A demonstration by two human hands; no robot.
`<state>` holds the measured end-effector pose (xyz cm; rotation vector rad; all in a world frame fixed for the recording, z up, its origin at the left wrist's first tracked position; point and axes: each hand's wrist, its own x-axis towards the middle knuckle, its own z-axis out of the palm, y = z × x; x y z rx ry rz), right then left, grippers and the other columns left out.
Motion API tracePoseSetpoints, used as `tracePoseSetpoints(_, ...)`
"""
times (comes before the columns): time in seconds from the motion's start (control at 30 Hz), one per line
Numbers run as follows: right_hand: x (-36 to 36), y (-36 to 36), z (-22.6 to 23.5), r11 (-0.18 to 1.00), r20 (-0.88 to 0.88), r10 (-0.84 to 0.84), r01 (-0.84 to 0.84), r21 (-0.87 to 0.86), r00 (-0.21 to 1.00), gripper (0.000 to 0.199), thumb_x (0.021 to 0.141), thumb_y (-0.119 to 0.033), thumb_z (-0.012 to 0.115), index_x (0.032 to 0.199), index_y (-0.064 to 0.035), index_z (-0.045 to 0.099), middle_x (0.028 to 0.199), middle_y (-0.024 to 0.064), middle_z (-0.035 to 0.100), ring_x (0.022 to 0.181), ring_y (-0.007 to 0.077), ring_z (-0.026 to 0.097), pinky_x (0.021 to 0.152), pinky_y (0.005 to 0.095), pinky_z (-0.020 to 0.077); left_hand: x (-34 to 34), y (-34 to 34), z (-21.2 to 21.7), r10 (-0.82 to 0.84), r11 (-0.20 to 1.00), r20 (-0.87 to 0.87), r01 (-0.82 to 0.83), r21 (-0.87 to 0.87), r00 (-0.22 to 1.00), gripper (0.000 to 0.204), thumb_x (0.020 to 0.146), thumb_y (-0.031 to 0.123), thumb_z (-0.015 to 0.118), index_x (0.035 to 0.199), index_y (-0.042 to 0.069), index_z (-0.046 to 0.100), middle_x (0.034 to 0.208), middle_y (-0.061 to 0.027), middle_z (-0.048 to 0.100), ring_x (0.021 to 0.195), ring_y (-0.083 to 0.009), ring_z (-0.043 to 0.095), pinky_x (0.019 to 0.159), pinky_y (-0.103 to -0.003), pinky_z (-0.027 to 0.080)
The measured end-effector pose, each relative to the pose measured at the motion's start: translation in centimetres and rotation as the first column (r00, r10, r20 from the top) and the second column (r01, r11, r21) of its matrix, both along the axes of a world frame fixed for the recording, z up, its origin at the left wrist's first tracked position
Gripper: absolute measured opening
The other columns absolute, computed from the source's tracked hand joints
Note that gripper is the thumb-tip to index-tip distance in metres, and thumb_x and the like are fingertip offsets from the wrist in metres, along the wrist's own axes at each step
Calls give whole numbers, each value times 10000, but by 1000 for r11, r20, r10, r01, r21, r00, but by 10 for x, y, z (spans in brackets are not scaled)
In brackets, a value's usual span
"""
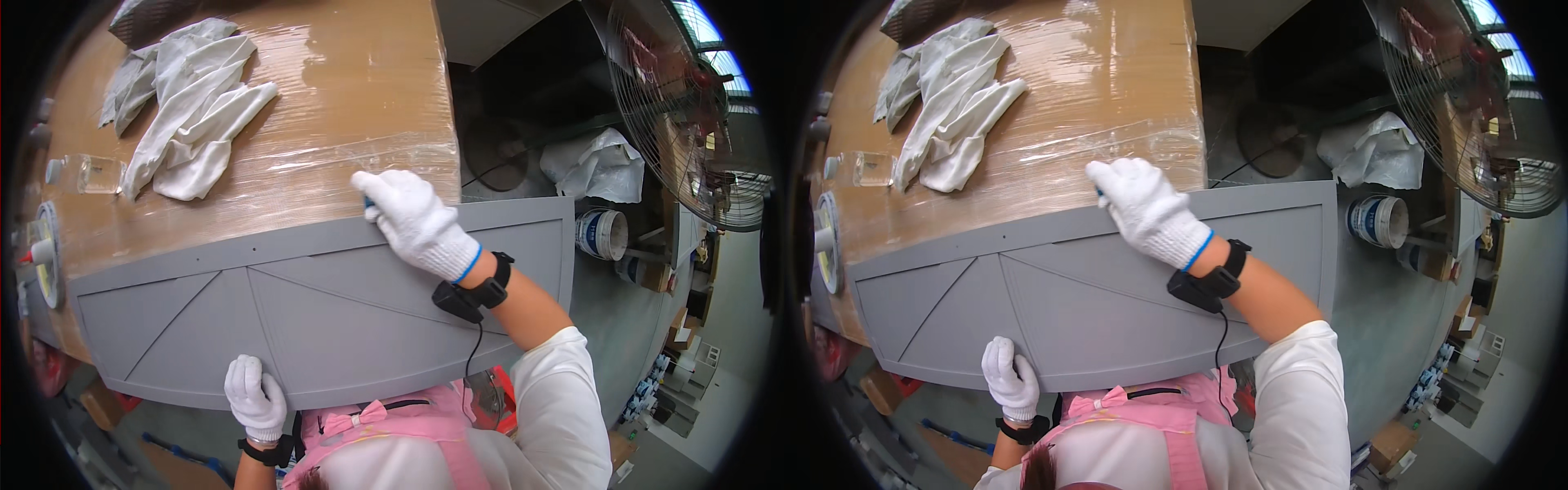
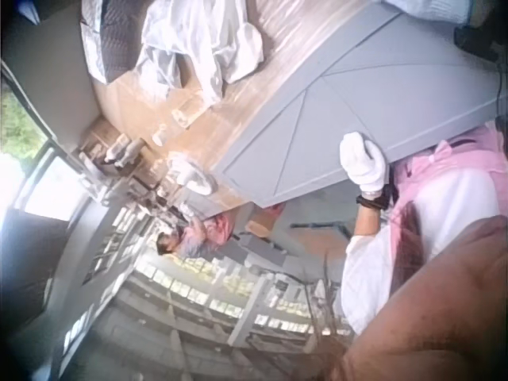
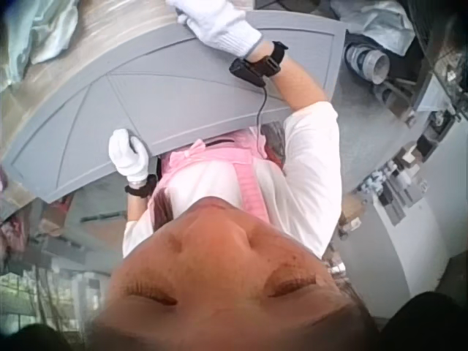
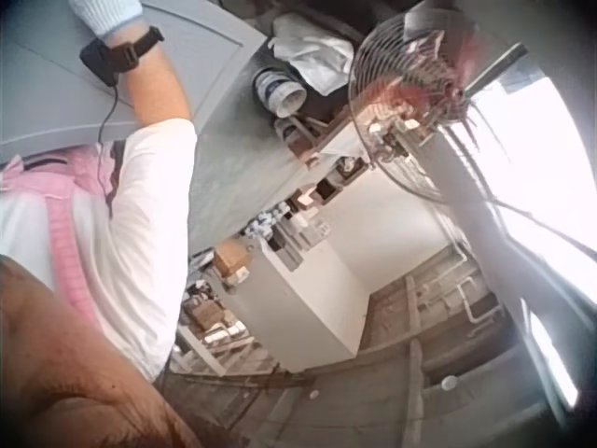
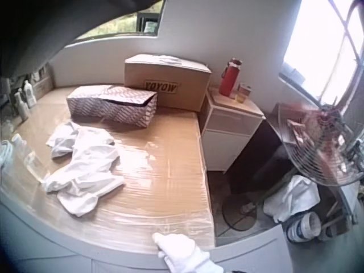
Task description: Cleaning and inspecting a painted wooden panel using a cloth, scraper, and solvent.
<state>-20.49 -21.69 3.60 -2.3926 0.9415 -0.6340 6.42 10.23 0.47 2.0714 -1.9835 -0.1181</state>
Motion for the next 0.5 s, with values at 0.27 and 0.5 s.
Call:
tracePoseSetpoints(0.27, -167, -28, 15, 970, -284, -236, 241, -18, 929, 363, 784, 28, 611, 1138, -46, 582, 847, 149, 596, 838, 345, 594, 724, 433, 511, -61, -29, 9, -22, 993, 76, 13, 117, 997, 580, 901, 266, 579, 1416, 35, 445, 1497, -219, 370, 1407, -446, 303, 1153, -594, 233)
tracePoseSetpoints(0.5, -153, -26, 5, 989, -30, -129, 131, 74, 991, 389, 783, 43, 609, 1161, -37, 570, 866, 157, 588, 823, 352, 587, 743, 427, 498, -68, -36, 3, -30, 990, 166, 7, 142, 986, 567, 969, 327, 491, 1450, 35, 426, 1532, -205, 344, 1442, -424, 258, 1177, -580, 186)
